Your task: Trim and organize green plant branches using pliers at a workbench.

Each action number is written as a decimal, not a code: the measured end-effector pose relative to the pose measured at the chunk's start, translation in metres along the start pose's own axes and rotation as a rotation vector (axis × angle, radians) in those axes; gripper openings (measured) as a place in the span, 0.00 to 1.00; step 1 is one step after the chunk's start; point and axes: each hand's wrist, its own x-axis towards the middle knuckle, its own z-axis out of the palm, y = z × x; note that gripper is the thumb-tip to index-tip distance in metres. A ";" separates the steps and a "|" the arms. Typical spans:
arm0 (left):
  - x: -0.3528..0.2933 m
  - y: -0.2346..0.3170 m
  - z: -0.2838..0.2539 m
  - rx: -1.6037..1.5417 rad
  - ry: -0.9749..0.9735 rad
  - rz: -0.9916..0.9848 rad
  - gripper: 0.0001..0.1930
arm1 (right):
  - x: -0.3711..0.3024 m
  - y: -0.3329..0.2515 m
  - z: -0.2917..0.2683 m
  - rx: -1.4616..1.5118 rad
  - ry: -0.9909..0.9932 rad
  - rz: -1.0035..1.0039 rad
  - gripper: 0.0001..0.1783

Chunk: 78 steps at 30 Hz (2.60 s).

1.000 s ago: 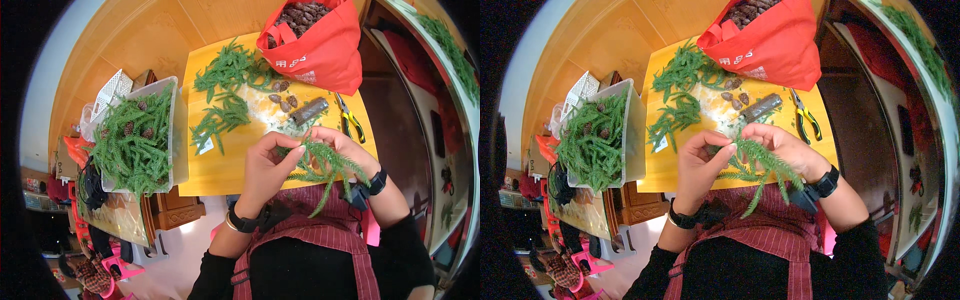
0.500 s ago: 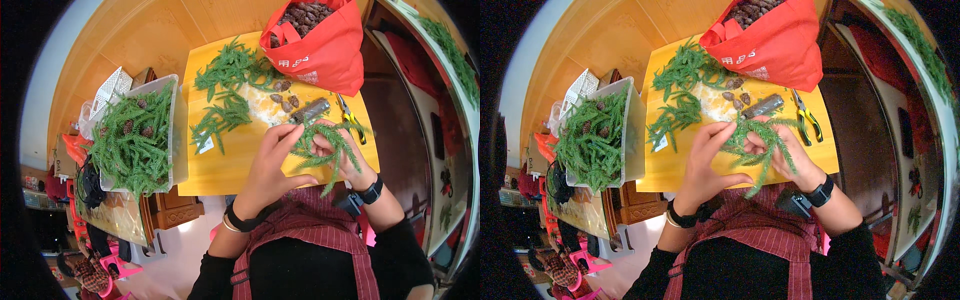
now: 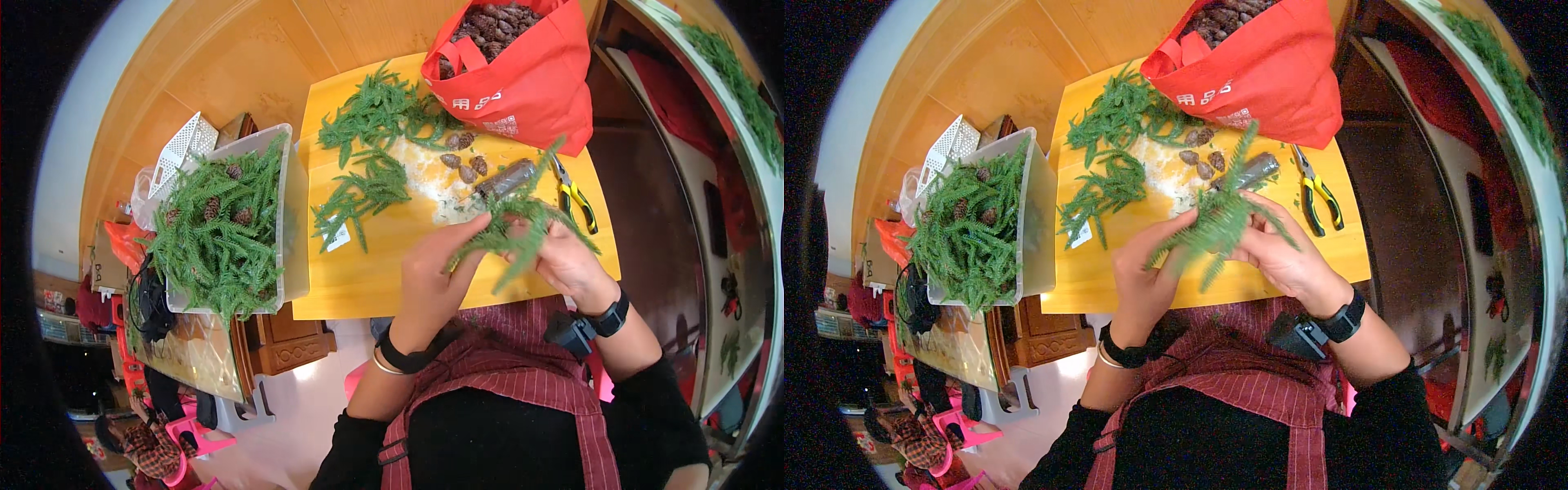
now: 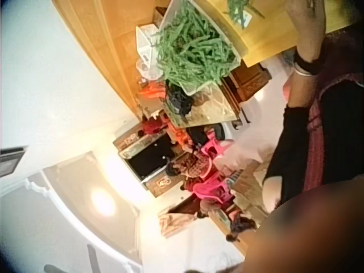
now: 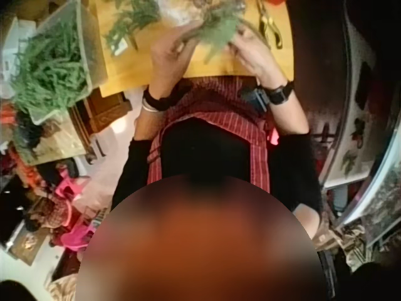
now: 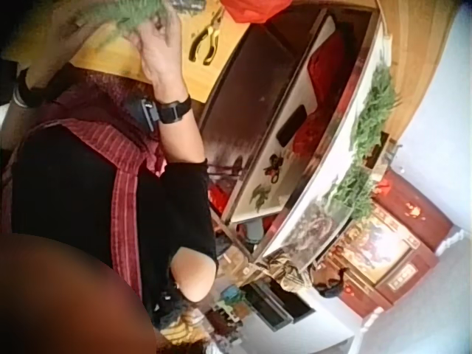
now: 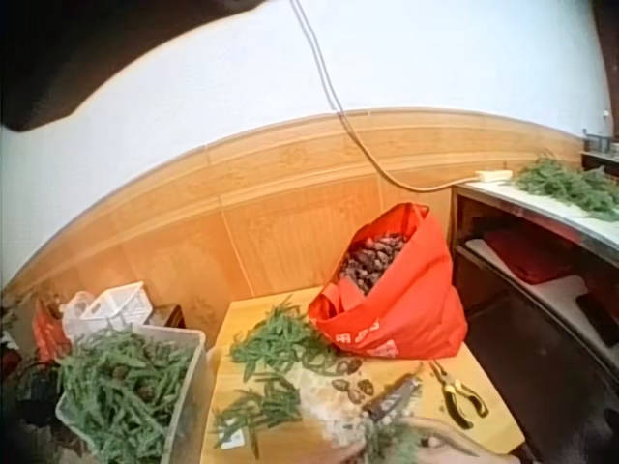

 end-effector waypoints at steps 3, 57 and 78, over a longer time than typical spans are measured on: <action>-0.006 0.000 0.007 -0.281 0.048 -0.287 0.13 | 0.005 0.001 -0.009 -0.129 -0.143 -0.025 0.10; -0.009 0.008 0.027 -0.681 0.299 -0.520 0.06 | -0.009 0.018 -0.006 -1.241 -0.025 -1.048 0.08; -0.007 0.006 0.018 -0.760 0.184 -0.625 0.09 | 0.012 -0.005 -0.109 -1.824 0.456 -0.321 0.28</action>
